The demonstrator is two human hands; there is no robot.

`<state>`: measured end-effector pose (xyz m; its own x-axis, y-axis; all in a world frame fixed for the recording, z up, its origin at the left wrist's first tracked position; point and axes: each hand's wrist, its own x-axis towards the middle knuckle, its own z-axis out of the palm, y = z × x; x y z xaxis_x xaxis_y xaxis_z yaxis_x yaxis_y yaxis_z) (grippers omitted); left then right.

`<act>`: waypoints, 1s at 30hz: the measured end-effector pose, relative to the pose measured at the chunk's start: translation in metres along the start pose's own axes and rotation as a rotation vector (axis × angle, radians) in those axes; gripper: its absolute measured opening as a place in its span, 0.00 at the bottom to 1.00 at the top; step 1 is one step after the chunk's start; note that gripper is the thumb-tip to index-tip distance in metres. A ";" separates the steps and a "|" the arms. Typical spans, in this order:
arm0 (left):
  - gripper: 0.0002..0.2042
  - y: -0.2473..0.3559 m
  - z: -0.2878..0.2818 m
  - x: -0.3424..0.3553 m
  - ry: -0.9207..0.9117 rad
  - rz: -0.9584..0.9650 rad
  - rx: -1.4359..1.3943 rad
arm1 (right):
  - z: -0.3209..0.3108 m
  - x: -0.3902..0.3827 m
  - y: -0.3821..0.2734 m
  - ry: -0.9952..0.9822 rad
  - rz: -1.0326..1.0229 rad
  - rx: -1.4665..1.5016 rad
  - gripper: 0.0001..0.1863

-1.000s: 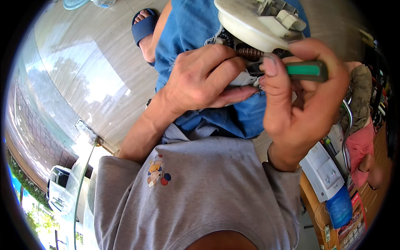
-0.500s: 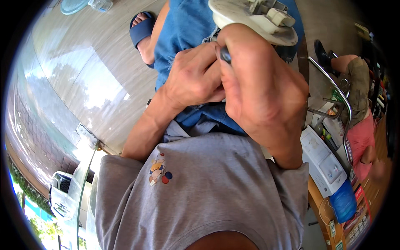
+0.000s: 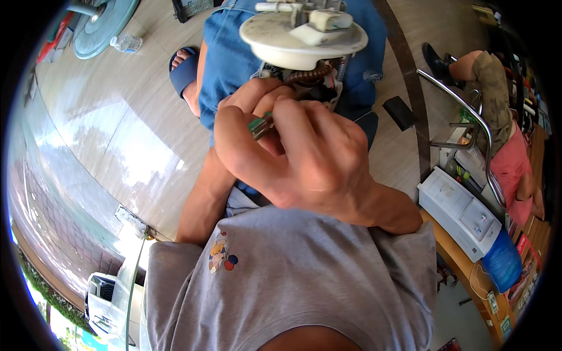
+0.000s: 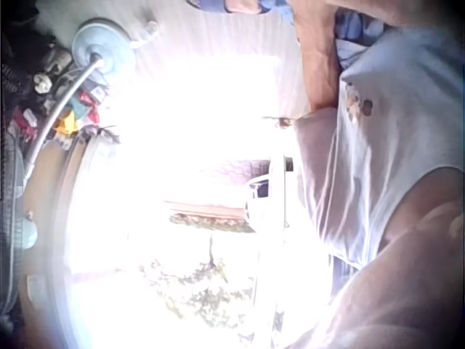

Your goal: The person disassembles a fuel pump assembly using a screwdriver, prying apart plastic clips and disconnecting internal components.

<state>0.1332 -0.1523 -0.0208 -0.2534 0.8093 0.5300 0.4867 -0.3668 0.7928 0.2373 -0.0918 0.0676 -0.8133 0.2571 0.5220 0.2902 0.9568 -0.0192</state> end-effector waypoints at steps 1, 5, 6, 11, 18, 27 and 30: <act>0.14 -0.003 -0.002 -0.001 -0.014 0.032 0.077 | -0.005 -0.002 0.005 0.031 0.010 0.044 0.21; 0.16 0.001 -0.009 0.002 -0.057 0.076 0.214 | -0.040 -0.007 0.038 0.173 0.169 0.374 0.18; 0.18 0.004 -0.007 0.006 -0.020 0.064 0.204 | -0.050 -0.008 0.047 0.211 0.245 0.490 0.18; 0.23 0.006 -0.004 0.008 -0.002 0.046 0.169 | -0.047 -0.026 0.065 0.449 0.821 0.711 0.22; 0.22 0.009 -0.010 0.012 -0.085 0.013 0.189 | -0.022 -0.040 0.070 0.359 0.881 0.966 0.21; 0.28 0.013 -0.025 0.005 -0.172 -0.133 0.251 | -0.026 -0.032 0.068 0.216 0.901 0.907 0.22; 0.30 0.016 -0.031 0.001 -0.208 -0.187 0.330 | -0.028 -0.030 0.059 0.259 0.839 0.895 0.23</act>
<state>0.1150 -0.1713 0.0021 -0.2054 0.9356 0.2873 0.6979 -0.0657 0.7131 0.2925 -0.0471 0.0745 -0.3919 0.8936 0.2187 0.1434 0.2942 -0.9449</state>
